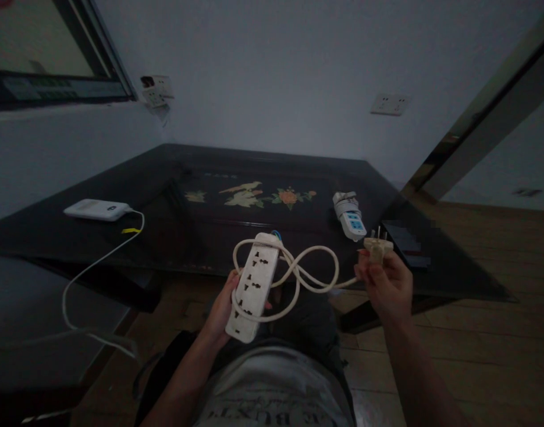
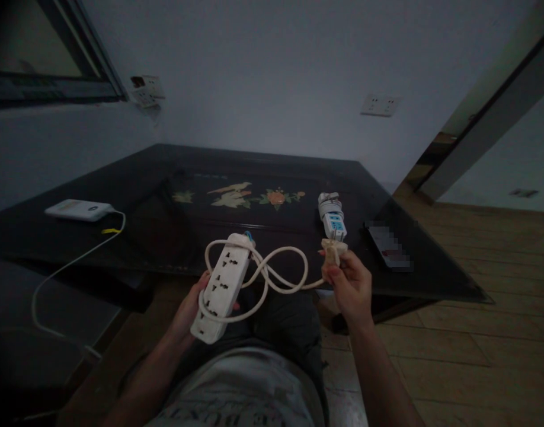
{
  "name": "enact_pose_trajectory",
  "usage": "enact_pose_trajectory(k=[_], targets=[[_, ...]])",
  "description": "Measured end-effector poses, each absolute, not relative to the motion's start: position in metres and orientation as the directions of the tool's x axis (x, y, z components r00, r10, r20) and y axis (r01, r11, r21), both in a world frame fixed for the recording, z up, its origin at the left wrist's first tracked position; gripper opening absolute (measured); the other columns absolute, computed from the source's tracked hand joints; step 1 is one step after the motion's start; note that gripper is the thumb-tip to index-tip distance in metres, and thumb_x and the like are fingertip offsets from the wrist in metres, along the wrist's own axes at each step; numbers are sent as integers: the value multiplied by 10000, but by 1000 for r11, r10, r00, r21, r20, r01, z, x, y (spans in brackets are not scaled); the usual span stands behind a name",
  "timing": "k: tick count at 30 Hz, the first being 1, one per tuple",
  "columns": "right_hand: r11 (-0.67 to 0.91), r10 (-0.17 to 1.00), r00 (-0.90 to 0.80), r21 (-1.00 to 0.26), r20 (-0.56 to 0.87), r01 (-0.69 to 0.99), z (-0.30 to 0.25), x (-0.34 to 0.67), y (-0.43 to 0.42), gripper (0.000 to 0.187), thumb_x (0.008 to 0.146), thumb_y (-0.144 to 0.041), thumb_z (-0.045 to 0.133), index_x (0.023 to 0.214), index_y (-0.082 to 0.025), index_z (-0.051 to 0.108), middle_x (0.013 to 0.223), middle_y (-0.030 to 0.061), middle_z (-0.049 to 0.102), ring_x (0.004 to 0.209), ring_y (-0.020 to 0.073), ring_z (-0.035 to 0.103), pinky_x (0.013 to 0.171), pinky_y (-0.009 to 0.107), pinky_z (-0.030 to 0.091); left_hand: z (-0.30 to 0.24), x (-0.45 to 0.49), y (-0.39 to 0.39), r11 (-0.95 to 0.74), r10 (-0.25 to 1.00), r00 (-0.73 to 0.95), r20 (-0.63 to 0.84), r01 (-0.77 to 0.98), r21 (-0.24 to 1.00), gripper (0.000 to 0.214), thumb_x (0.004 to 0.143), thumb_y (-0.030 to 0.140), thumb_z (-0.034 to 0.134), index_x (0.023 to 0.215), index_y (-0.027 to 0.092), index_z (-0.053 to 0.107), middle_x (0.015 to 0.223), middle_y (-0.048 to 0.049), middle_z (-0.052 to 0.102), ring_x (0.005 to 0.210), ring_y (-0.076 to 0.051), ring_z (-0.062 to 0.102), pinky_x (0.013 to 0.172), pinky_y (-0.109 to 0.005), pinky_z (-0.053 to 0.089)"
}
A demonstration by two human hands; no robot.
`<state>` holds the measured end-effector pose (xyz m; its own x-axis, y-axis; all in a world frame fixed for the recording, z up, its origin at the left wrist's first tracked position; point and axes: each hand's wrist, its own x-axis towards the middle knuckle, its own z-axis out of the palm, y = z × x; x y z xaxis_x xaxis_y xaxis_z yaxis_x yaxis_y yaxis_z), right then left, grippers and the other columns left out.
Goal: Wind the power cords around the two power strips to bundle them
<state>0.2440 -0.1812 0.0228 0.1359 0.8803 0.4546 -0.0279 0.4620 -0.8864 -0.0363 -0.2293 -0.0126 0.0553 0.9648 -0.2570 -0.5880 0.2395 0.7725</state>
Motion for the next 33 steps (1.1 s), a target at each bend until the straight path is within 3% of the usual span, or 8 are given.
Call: enact_pose_trajectory(k=[4,7,11,16,19,22,27,33], targets=[[538,837,34,-832,546,135,22,243,-196,190,788,-345,676,949,-246,694,819,59,686,622,179,610,568,338,512,-14,-35,-227,223,960,-7,-280,-585,780,348,825,444,584,1012,180,455,752,-45,710,562,-247,696,439,-296,523],[618,778,-101,-726,620,302,27,240,-207,111,781,-311,681,874,-261,715,812,60,703,733,241,661,646,390,550,-14,-35,-226,223,958,-18,-285,-579,784,383,810,468,605,1010,177,459,769,-51,709,570,-243,697,444,-295,523],[736,671,-242,-591,700,331,43,228,-221,82,820,-293,634,850,-282,709,695,41,678,620,227,634,566,361,532,-11,-35,-228,157,969,-76,-236,-548,821,405,753,416,686,990,217,425,792,-11,695,592,-226,702,477,-283,537],[844,537,-426,-455,728,284,59,194,-237,211,892,-262,552,1075,-285,654,699,27,672,604,184,623,536,291,504,-11,-31,-228,137,977,-72,-202,-512,848,462,725,395,715,1016,251,386,816,10,675,584,-215,695,483,-292,542],[881,473,-517,-381,714,280,58,169,-242,240,935,-250,492,1136,-232,622,696,35,663,601,157,603,523,251,490,-13,-29,-226,112,975,-113,-189,-484,868,474,721,397,721,1015,268,372,833,32,653,523,-167,657,459,-254,507],[871,491,-556,-368,670,326,50,154,-240,253,960,-251,439,1120,-182,622,708,51,654,624,155,595,544,248,500,-15,-28,-225,83,977,-148,-156,-415,906,413,747,404,698,995,259,401,809,45,626,547,-134,624,487,-216,471],[820,571,-539,-397,619,413,38,146,-225,277,965,-311,419,1088,-184,633,761,63,655,704,180,619,603,283,522,-16,-25,-229,18,987,-150,-64,-290,957,233,765,324,687,880,223,510,710,55,569,654,-124,559,603,-195,441],[814,573,-523,-362,631,455,35,134,-212,252,928,-319,496,1019,-159,668,870,104,669,814,229,595,700,369,517,-9,-15,-232,-18,989,-147,-19,-246,969,224,734,279,701,927,212,611,927,-6,646,974,-199,573,889,-252,422]])
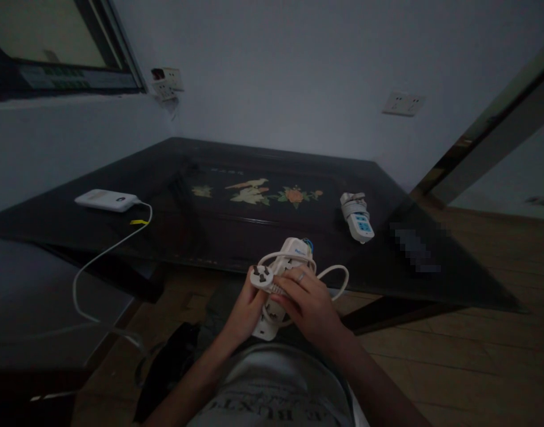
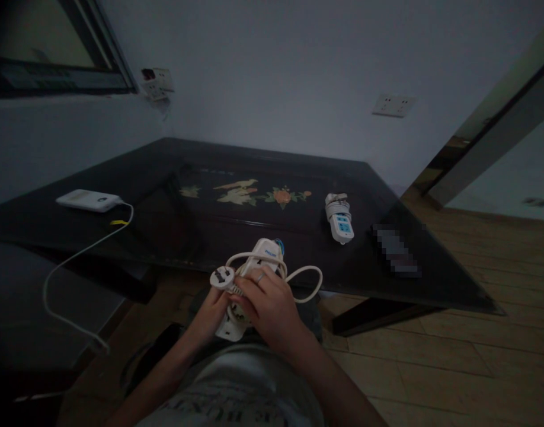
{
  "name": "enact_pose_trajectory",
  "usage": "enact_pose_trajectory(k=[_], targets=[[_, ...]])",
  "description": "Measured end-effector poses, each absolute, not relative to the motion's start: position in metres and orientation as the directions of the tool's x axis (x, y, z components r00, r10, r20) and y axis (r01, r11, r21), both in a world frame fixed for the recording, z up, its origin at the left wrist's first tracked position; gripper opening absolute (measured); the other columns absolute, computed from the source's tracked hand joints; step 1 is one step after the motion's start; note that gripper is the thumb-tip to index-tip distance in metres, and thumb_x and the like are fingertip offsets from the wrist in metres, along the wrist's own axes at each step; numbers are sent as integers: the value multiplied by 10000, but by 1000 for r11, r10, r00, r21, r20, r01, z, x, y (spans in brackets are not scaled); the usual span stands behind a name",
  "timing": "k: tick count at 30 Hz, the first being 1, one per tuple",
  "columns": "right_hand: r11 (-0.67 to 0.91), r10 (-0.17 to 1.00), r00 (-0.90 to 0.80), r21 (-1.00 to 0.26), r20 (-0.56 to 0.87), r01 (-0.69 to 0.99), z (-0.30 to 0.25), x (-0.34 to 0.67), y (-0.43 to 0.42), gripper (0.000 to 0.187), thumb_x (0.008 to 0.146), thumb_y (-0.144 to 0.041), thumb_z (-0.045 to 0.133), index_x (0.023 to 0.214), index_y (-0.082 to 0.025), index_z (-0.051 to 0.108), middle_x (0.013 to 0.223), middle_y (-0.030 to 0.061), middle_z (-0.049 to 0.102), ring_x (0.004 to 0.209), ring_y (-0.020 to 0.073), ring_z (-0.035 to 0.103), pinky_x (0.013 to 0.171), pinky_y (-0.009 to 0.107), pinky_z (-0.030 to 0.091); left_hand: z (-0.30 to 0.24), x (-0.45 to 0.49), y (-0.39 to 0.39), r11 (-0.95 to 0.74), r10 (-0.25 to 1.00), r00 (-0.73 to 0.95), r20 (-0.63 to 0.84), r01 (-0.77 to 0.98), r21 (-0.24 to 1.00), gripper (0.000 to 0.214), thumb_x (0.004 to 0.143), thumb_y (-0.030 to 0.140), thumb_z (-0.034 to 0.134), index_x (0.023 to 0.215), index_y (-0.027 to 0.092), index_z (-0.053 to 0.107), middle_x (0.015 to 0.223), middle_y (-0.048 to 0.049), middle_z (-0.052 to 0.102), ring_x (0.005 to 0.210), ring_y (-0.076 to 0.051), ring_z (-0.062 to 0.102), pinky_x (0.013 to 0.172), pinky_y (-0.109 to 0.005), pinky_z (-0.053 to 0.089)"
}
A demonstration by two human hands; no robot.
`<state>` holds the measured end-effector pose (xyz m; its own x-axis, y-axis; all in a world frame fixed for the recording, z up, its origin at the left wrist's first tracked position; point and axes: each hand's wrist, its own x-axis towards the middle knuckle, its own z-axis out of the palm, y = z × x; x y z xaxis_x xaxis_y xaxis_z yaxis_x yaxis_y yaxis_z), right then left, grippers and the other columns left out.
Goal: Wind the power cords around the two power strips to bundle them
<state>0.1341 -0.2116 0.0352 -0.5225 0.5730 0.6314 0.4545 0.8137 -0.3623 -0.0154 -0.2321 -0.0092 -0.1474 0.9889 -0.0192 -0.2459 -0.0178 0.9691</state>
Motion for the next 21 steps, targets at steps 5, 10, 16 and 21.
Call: enact_pose_trajectory(k=[5,10,16,21], targets=[[849,524,-561,-336,641,408,40,137,-201,231,924,-295,515,1023,-124,634,989,122,685,969,235,601,877,418,481,-14,-15,-230,-18,990,-142,-7,-172,985,283,789,366,616,1011,192,612,1051,-37,662,1042,-209,575,941,-284,413],[875,481,-686,-250,546,415,40,143,-182,305,957,-283,442,1140,-85,584,1194,163,642,1183,235,545,1022,453,395,-12,-16,-218,-87,986,-155,68,-122,989,328,820,373,554,1090,191,593,1144,-48,652,1113,-207,561,977,-291,401],[838,541,-720,-198,435,509,42,134,-162,317,964,-239,422,1217,-104,559,1306,157,581,1277,215,480,1084,469,313,-7,-21,-193,-158,978,-146,151,-36,987,295,845,361,511,1074,190,584,1118,-48,651,1061,-198,577,938,-289,426],[799,589,-696,-170,410,577,35,123,-153,334,974,-252,411,1258,-118,524,1315,148,576,1311,225,441,1117,549,184,-13,-22,-178,-203,962,-170,212,68,977,250,885,344,449,1034,187,574,1050,-48,647,1016,-187,579,914,-284,425]])
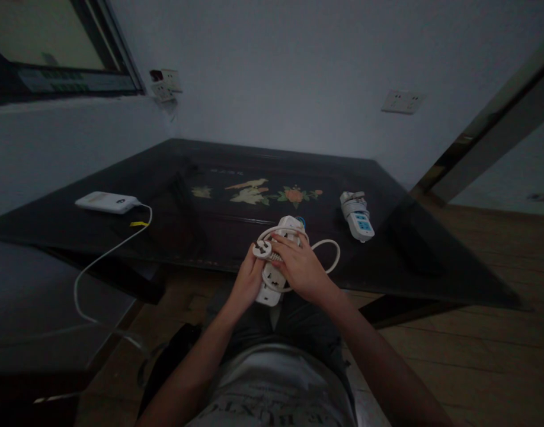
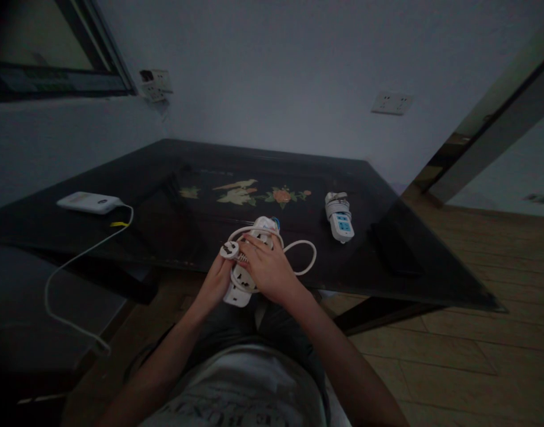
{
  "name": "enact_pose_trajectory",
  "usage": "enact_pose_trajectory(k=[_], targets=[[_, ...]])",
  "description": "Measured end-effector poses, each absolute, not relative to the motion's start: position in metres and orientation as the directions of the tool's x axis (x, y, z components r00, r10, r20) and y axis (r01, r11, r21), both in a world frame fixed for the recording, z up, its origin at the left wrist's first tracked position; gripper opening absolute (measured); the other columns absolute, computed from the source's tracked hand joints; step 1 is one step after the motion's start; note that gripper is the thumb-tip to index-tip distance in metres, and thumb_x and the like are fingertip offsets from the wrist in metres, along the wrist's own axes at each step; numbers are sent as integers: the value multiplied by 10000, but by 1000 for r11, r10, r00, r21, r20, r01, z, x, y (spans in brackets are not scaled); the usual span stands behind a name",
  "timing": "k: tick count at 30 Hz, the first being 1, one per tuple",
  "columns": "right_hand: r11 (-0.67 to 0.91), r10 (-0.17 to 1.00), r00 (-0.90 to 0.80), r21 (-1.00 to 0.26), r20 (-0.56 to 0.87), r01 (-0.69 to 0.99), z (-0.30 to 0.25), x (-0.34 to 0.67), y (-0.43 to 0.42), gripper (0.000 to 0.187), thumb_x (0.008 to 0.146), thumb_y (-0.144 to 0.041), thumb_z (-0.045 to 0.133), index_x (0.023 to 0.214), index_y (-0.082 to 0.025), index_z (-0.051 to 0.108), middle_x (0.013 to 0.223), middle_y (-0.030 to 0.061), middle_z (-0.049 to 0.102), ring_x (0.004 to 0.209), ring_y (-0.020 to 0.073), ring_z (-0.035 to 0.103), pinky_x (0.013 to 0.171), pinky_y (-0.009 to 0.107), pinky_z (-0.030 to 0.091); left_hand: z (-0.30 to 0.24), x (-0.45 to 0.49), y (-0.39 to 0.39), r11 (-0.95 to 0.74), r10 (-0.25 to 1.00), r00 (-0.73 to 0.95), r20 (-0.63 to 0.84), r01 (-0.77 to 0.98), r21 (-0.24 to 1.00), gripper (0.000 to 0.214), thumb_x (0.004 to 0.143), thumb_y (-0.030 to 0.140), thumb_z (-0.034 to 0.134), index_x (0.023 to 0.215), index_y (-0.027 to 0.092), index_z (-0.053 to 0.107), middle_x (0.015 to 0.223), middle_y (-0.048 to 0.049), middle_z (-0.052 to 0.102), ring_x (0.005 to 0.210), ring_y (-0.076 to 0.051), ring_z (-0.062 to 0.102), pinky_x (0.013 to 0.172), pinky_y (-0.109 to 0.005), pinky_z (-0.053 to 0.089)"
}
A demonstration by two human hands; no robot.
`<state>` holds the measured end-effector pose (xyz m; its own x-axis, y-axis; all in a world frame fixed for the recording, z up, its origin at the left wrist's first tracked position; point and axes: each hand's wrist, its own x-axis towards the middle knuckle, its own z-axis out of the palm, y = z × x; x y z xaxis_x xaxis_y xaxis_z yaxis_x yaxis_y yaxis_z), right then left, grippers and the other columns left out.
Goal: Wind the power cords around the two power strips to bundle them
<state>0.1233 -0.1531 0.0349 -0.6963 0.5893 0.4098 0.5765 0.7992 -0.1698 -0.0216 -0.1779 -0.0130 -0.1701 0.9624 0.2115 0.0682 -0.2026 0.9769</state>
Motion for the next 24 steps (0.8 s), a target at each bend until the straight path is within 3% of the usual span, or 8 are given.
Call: enact_pose_trajectory(k=[7,11,15,19,24], targets=[[772,605,-652,-136,457,620,28,125,-145,317,970,-260,421,1217,-110,551,1293,161,589,1275,230,482,1095,502,268,-11,-18,-174,-157,951,-223,216,253,955,174,921,341,405,919,208,516,812,0,614,770,-167,582,706,-255,422],[772,592,-638,-121,492,624,22,129,-142,311,962,-250,432,1206,-110,565,1280,172,595,1255,246,501,1082,511,305,-9,-19,-173,-150,938,-243,247,358,922,181,920,352,414,870,209,511,794,-8,591,771,-180,563,718,-276,410],[776,575,-605,-133,551,616,14,131,-134,302,955,-242,440,1168,-90,590,1235,184,620,1206,259,543,1060,494,367,-14,-19,-165,-207,928,-265,262,217,954,197,903,354,453,837,196,551,851,-25,604,845,-180,560,783,-285,435],[796,552,-608,-143,570,588,12,135,-130,303,949,-226,440,1162,-82,599,1223,183,626,1192,260,555,1050,462,410,-19,-16,-160,-271,916,-299,268,31,962,222,892,335,480,1020,188,586,1045,-56,629,1015,-187,567,937,-314,409],[772,593,-577,-196,561,604,16,141,-133,312,942,-174,421,1191,-82,586,1219,184,628,1205,239,548,1001,402,476,-17,-9,-163,-370,859,-376,347,12,929,253,913,361,453,1053,193,580,1192,-83,562,1108,-194,531,953,-313,408]])
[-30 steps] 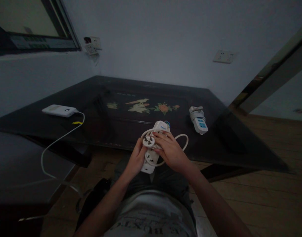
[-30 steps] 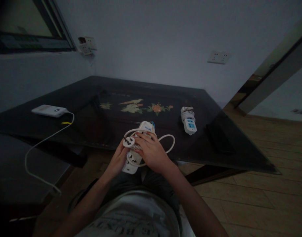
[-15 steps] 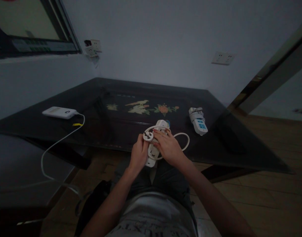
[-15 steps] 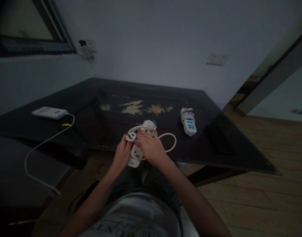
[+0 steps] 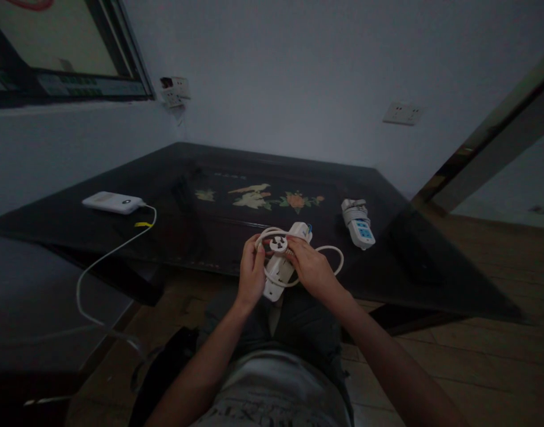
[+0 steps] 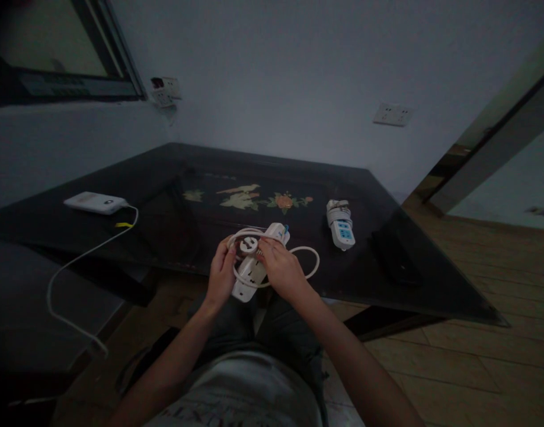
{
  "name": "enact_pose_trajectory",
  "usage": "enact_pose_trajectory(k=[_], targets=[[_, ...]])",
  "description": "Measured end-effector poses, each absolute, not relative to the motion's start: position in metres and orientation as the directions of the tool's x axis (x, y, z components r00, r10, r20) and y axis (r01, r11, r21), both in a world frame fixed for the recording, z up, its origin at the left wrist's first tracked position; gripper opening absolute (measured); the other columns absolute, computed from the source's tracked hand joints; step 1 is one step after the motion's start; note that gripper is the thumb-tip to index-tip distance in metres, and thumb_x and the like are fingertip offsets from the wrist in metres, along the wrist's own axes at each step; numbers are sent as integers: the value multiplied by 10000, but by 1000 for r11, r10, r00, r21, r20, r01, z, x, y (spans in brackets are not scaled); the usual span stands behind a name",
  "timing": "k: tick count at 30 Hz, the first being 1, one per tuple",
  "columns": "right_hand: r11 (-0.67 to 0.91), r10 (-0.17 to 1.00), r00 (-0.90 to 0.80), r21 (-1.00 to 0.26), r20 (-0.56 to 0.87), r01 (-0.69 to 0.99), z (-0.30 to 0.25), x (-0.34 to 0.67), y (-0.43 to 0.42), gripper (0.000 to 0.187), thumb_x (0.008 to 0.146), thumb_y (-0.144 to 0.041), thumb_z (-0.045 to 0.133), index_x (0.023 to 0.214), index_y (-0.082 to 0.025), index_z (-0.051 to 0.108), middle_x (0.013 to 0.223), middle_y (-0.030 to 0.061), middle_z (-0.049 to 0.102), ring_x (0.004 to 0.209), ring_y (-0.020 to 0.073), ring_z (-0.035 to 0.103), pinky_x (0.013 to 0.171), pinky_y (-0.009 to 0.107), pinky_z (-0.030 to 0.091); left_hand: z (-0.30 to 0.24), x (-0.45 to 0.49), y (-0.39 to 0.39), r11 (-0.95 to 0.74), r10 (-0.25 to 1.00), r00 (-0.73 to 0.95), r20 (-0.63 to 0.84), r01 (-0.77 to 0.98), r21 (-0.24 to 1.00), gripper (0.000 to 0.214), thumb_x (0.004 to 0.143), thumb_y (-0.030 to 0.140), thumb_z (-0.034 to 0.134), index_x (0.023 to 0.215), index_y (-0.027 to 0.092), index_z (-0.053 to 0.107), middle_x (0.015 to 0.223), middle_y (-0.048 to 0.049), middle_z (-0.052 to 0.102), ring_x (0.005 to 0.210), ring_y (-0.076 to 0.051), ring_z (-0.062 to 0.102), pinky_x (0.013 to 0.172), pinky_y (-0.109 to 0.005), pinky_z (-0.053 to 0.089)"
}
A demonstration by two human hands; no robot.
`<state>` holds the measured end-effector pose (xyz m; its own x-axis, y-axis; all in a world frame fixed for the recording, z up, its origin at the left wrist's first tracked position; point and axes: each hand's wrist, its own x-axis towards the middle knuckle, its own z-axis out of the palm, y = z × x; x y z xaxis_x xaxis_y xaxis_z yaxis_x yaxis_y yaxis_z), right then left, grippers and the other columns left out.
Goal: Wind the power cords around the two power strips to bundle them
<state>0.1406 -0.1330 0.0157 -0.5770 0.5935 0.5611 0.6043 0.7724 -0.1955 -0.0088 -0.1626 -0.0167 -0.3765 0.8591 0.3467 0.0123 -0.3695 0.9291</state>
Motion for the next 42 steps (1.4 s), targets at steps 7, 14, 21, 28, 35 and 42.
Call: enact_pose_trajectory(k=[7,14,21,28,35,42], targets=[[696,636,-569,-67,522,715,29,136,-140,312,949,-150,418,1211,-84,575,1238,177,620,1201,223,548,973,346,482,-7,-9,-160,-348,835,-363,413,232,908,199,939,333,404,989,188,530,1029,-54,529,1019,-174,509,927,-299,387],[597,722,-585,94,370,797,52,125,-143,258,964,-224,412,1117,-159,609,1108,124,659,1003,219,621,741,279,527,-6,-12,-157,-270,865,-378,331,207,940,191,948,341,377,855,200,467,808,6,513,782,-158,518,712,-260,414],[567,795,-590,172,142,806,70,112,-145,216,949,-177,389,1054,-176,578,1006,102,676,837,229,679,637,298,531,-17,-3,-157,-269,834,-430,344,227,936,198,951,329,365,839,201,467,813,1,508,801,-162,513,745,-270,408],[543,818,-565,178,109,821,78,102,-148,238,895,-76,405,1013,-122,607,939,143,691,820,258,696,656,331,535,-22,-2,-152,-252,854,-430,291,148,956,234,932,374,395,812,196,487,784,4,524,769,-159,524,688,-258,419],[577,796,-599,191,85,794,81,96,-143,269,884,-57,405,983,-66,655,904,184,703,817,254,701,637,301,521,-21,-10,-146,-204,891,-401,213,65,977,290,881,455,436,765,197,497,719,14,516,710,-155,512,665,-251,412],[628,756,-652,220,58,747,81,96,-143,298,869,-31,400,945,-64,686,891,180,708,810,266,700,633,330,518,-16,-14,-148,-218,898,-367,244,112,970,299,877,461,447,772,190,518,709,18,508,684,-150,494,641,-243,400]])
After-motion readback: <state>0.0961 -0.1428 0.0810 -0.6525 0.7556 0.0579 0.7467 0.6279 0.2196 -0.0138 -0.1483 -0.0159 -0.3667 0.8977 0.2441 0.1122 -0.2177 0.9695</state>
